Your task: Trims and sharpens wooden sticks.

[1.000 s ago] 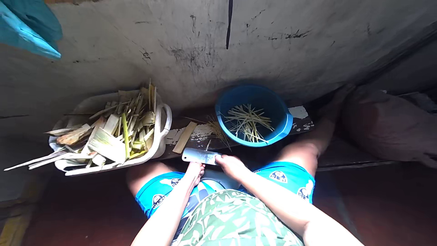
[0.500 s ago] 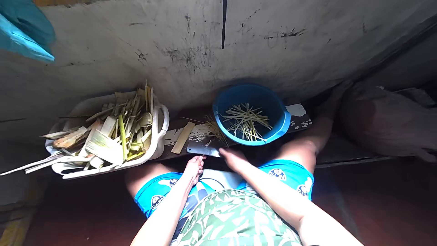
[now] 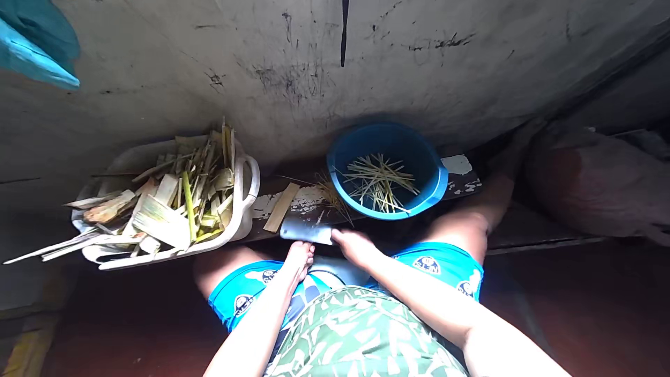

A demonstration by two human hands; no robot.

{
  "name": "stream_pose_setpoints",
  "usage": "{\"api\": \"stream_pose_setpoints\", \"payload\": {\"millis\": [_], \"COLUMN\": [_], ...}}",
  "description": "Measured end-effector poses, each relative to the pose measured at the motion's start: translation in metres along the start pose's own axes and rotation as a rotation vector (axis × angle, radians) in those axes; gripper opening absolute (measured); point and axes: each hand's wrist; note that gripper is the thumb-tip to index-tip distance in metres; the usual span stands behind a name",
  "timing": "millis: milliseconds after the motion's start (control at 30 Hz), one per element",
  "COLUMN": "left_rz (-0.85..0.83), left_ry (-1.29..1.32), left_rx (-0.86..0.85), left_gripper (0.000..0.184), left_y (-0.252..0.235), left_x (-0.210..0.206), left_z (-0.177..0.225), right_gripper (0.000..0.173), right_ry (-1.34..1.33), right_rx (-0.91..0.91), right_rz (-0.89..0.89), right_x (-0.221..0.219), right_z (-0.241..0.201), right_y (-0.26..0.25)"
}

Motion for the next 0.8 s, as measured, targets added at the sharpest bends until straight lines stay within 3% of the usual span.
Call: {"api": "stream_pose_setpoints", "payload": {"millis": [167,333,433,667,800], "left_rz": [-0.048,0.108,0.158,0.244,0.268], "left_ry": [-0.072,-0.464,-0.57,-0.83,-0.869], "left_rx": [-0.049,-0.238,-0.276,-0.298,-0.303], "left_gripper": [0.026,0.031,0.029,0.033,0.033], "left_y": [0.0,-0.009,-0.014,-0.011,-0.007], "left_x": [0.002,0.011,0.015,0.013,0.011], "left_z": [0.005,0.01,0.008,0.015,0.018], "right_gripper": [0.038,0.038,0.044,0.025,0.024], "right_ry": [-0.015,-0.351,-0.345,-0.075,-0.014], "right_rx": [-0.098,-0.071,-0.077,0.255,0.483], "right_rz": [0.026,0.282,0.412,0.49,0.755], "right_x": [0.006,0.006,0.009,-0.01,-0.007], "right_z": [0.007,0.006,0.013,0.009,-0.005], "right_y": [-0.006,0.004,0.012,0.009,0.004]}}
Point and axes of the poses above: each hand's wrist, its own y-axis away from the middle knuckle, its own x-axis out of the back of the hand, z = x × y, and after that the axes turned 12 degrees about x, right-handed
